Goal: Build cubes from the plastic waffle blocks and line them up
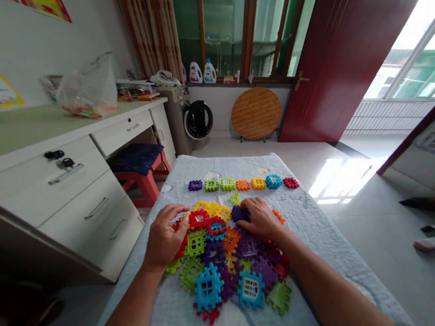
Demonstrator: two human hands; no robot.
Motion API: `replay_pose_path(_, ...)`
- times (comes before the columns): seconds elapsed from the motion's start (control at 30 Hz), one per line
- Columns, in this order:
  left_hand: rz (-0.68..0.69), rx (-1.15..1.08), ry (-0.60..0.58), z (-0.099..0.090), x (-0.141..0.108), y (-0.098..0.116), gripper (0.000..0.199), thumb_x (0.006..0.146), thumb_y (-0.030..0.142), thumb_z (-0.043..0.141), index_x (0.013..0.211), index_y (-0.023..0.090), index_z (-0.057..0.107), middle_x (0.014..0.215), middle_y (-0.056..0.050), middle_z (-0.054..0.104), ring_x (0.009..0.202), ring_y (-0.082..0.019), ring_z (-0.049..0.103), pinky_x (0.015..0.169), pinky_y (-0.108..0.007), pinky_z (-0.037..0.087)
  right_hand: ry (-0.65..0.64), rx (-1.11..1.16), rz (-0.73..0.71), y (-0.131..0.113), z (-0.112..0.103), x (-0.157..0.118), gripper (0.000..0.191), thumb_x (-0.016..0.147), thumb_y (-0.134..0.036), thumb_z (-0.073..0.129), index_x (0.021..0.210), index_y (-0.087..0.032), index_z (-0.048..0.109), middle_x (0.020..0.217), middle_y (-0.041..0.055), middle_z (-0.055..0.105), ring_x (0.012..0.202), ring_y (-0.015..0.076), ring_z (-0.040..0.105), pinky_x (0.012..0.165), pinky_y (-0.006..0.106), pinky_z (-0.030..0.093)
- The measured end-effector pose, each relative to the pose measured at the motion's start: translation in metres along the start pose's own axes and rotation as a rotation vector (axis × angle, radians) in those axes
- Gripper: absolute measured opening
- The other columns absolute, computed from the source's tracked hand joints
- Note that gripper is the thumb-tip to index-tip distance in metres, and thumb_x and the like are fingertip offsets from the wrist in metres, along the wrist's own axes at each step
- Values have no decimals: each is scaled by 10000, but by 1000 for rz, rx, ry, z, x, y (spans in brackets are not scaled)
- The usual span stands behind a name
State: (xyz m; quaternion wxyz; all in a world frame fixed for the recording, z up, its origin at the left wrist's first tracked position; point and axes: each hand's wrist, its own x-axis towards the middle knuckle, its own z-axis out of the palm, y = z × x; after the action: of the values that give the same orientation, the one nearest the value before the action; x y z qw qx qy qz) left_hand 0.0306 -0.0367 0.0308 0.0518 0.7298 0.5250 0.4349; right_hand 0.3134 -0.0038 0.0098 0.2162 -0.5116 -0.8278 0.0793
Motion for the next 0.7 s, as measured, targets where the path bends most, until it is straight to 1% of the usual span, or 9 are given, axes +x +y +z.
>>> replay_pose_path(0.07, 0, 0, -1, 0, 0, 0, 184, 839, 253, 496, 959, 186, 618, 1002, -56, 631, 982, -192, 579, 924, -325, 451, -5, 28, 11, 1, 0, 0, 333, 710, -307, 650, 997, -191, 529, 950, 67, 594, 920, 227, 492, 830, 364, 385)
replay_pose_path(0.17, 5, -4, 2, 0, -1, 0, 183, 839, 247, 498, 965, 183, 615, 1003, -57, 629, 982, -190, 579, 922, -320, 451, -3, 74, -2, 4, -1, -1, 390, 706, -258, 629, 1071, -186, 511, 1004, 73, 598, 956, 228, 497, 853, 363, 386)
replay_pose_path(0.4, 23, 8, -13, 1, -1, -1, 187, 831, 238, 492, 962, 186, 615, 995, -58, 632, 976, -195, 580, 918, -331, 455, -57, 76, 20, 4, 0, 0, 486, 675, -232, 610, 1148, -179, 510, 1090, 84, 594, 1022, 241, 492, 908, 391, 369)
replay_pose_path(0.5, 41, 32, -46, 4, 2, 4, 190, 829, 246, 495, 960, 185, 619, 1009, -65, 630, 1004, -207, 568, 930, -353, 447, -54, 79, 33, 2, 0, 1, 528, 659, -224, 607, 1175, -180, 502, 1113, 93, 587, 1045, 248, 493, 912, 397, 372)
replay_pose_path(0.53, 54, 44, -78, 6, 4, 8, 198, 825, 256, 508, 972, 189, 621, 1028, -67, 628, 1024, -214, 560, 940, -365, 440, -44, 82, 34, 1, 0, 1, 551, 654, -222, 608, 1191, -179, 493, 1113, 97, 586, 1048, 251, 496, 914, 402, 373)
replay_pose_path(0.6, 95, 59, -185, 11, 10, 18, 245, 802, 285, 557, 1022, 200, 622, 1088, -72, 620, 1070, -232, 542, 964, -395, 423, -5, 94, 23, 0, -1, 1, 598, 649, -223, 615, 1227, -177, 467, 1106, 103, 589, 1049, 255, 506, 921, 418, 372)
replay_pose_path(0.7, 153, 47, -394, 23, 23, 37, 426, 740, 323, 647, 1143, 201, 585, 1201, -92, 585, 1132, -254, 519, 998, -412, 398, 66, 138, -31, -3, -4, -2, 651, 665, -229, 625, 1280, -179, 417, 1123, 110, 589, 1048, 256, 527, 930, 437, 378)
